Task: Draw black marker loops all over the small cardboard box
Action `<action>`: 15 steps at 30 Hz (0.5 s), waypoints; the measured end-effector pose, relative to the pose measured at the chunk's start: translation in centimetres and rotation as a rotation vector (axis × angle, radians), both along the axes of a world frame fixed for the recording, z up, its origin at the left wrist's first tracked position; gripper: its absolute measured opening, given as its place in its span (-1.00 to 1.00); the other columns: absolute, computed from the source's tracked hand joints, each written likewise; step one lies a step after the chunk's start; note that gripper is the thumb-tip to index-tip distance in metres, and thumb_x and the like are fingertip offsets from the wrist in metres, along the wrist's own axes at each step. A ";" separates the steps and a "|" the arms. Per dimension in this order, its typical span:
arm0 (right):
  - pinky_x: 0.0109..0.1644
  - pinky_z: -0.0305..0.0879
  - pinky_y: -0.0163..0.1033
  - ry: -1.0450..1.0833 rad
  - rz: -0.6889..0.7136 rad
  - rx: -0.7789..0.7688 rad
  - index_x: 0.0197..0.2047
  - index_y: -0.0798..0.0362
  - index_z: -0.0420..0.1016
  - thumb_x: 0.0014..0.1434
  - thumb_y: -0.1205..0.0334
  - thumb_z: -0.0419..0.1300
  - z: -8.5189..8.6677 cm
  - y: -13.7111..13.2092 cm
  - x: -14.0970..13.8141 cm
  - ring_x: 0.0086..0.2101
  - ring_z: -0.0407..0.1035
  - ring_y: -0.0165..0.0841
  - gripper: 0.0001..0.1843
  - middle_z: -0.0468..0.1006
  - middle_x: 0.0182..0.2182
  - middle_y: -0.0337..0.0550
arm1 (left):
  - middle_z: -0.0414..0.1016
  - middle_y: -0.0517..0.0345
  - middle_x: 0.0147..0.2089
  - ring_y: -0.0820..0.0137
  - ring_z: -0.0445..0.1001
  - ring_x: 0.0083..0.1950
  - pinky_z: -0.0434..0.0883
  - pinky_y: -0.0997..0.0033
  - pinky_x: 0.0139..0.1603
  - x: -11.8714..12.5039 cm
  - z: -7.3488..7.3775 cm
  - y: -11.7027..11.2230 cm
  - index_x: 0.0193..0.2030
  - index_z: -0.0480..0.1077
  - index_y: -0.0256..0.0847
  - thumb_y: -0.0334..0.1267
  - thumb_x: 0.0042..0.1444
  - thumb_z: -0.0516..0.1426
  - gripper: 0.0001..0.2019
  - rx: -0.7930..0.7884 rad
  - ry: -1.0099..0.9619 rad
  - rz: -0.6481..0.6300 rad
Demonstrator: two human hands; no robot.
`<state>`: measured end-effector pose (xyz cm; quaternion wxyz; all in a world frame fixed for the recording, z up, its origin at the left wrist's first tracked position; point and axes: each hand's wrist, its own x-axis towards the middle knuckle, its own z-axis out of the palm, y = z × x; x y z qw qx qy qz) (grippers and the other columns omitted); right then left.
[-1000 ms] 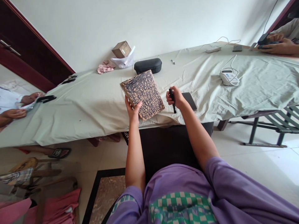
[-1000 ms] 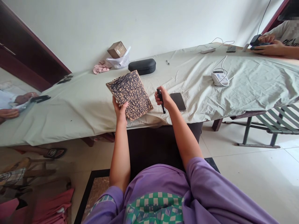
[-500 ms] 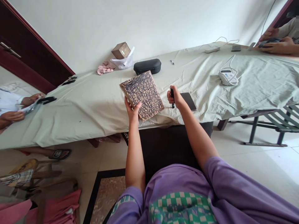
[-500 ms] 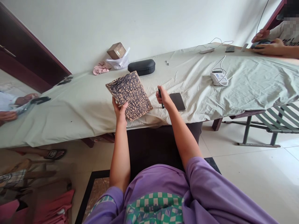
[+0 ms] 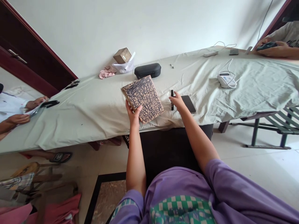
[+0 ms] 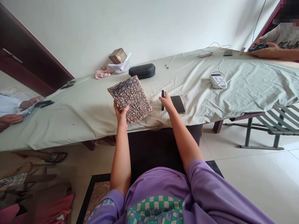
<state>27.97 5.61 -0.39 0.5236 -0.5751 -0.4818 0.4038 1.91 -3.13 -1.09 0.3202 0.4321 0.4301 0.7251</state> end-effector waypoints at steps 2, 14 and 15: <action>0.17 0.45 -0.03 -0.054 -0.006 0.027 0.31 0.12 0.41 0.06 0.26 0.25 0.0 0.2 0.9 0.02 0.51 -0.11 -0.29 0.60 0.00 0.03 | 0.38 -0.08 0.40 0.13 0.47 0.37 0.42 0.18 0.41 0.2 0.2 -0.2 0.59 0.05 0.00 -0.13 -0.09 0.44 0.11 0.012 -0.021 -0.011; 0.31 0.42 0.18 -0.108 0.561 -0.010 0.51 -0.07 0.31 0.19 -0.23 0.38 6.6 -5.1 2.9 0.15 0.54 -0.02 -0.08 0.48 0.36 0.05 | 0.45 -0.04 0.40 0.12 0.46 0.40 0.41 0.13 0.43 0.6 3.7 -2.2 0.56 0.14 0.01 0.00 -0.04 0.45 0.03 -0.039 -0.119 -0.182; 0.29 0.45 0.17 -0.092 0.636 -0.048 0.52 -0.12 0.28 0.19 -0.28 0.37 7.2 -5.8 2.5 0.13 0.55 -0.02 -0.05 0.46 0.38 0.00 | 0.47 -0.05 0.38 0.10 0.46 0.41 0.41 0.08 0.43 0.5 4.3 -2.5 0.54 0.18 0.00 0.10 0.03 0.41 -0.04 -0.071 -0.121 -0.250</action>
